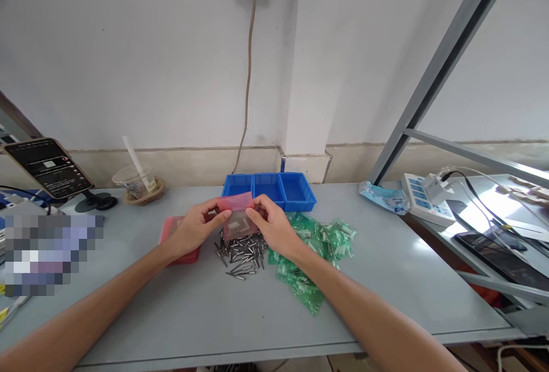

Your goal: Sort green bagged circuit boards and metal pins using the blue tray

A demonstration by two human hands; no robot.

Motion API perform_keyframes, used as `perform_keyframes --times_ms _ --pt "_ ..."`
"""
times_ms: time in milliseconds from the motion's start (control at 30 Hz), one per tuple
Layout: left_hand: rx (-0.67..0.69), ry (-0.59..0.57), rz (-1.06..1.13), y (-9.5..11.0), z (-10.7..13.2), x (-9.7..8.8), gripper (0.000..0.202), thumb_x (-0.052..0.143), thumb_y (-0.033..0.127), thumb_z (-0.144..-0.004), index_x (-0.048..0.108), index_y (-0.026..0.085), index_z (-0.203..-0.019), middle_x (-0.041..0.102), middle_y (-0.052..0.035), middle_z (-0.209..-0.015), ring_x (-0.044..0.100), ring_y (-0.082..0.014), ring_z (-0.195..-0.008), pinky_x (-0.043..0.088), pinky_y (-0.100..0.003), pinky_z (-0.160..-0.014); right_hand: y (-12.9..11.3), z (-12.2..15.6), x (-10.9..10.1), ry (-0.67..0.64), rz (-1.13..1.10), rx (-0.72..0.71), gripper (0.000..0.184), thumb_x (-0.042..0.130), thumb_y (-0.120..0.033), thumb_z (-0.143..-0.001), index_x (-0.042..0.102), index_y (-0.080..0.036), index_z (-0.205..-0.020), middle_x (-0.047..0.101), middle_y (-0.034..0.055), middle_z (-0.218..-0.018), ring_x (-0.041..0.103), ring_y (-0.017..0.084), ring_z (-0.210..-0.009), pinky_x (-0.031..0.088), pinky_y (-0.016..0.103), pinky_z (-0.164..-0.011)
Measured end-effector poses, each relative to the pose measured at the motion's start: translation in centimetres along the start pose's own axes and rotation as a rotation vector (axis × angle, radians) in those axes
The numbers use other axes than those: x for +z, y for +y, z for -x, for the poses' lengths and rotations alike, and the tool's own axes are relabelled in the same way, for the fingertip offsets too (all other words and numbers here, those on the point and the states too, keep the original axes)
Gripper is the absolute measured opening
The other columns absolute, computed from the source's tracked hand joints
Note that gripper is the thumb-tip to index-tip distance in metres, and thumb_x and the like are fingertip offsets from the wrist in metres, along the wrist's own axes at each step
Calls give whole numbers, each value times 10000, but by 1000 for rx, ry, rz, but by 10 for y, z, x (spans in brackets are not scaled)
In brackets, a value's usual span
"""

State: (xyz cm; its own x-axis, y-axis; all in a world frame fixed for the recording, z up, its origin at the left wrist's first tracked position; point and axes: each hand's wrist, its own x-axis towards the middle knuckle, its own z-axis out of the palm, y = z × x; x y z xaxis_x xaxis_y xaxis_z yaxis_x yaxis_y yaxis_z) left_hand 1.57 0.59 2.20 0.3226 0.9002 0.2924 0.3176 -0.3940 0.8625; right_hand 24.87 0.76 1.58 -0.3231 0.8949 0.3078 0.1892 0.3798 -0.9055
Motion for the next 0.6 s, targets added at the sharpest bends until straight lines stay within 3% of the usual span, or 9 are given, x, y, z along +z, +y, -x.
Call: perform_keyframes --times_ms 100,167,267,300,400,467,600 --pt "13 43 -5 0 1 4 341 580 508 -1013 673 181 -985 665 -23 -878 592 -166 -773 480 -265 -659 -1 1 2 87 -35 -6 251 584 -491 -1008 455 -277 -1023 509 -33 -807 485 170 -689 417 290 -637" --pt "34 92 10 -1 2 8 324 590 484 -1017 631 199 -1166 651 -12 -876 590 -160 -757 481 -265 -662 -3 2 3 113 -24 -37 224 582 -473 -1011 474 -276 -1017 519 -24 -815 496 175 -698 421 295 -642" --pt "82 177 20 -2 4 10 516 586 424 -1034 384 254 -1478 639 3 -913 589 -151 -730 478 -265 -658 -6 3 2 88 25 -86 176 525 -420 -1036 611 -266 -1035 615 23 -931 559 200 -805 451 322 -708" --pt "108 197 -9 -2 5 10 499 565 403 -1047 370 264 -1484 640 -1 -937 591 -150 -737 477 -266 -662 -7 2 2 80 28 -87 195 499 -386 -1043 652 -266 -1046 646 35 -987 576 208 -845 458 330 -730" --pt "222 196 -168 -2 5 7 256 426 300 -1094 572 251 -1299 656 -42 -1057 616 -171 -886 499 -299 -799 -5 1 -1 77 -6 -64 247 477 -264 -1010 708 -275 -1098 687 34 -1068 585 206 -847 460 333 -726" --pt "275 178 -240 -1 4 5 299 370 224 -1092 647 239 -1203 655 -59 -1122 612 -187 -982 490 -325 -894 -3 -1 -3 81 -27 -63 258 514 -243 -982 707 -280 -1148 690 32 -1074 572 196 -805 458 327 -700" --pt "251 184 -251 -1 3 4 239 523 220 -1039 654 253 -1236 642 -40 -1098 589 -163 -865 479 -283 -758 -1 -4 -6 74 -15 -74 218 611 -384 -987 725 -274 -1136 673 42 -1065 557 192 -799 460 327 -697"
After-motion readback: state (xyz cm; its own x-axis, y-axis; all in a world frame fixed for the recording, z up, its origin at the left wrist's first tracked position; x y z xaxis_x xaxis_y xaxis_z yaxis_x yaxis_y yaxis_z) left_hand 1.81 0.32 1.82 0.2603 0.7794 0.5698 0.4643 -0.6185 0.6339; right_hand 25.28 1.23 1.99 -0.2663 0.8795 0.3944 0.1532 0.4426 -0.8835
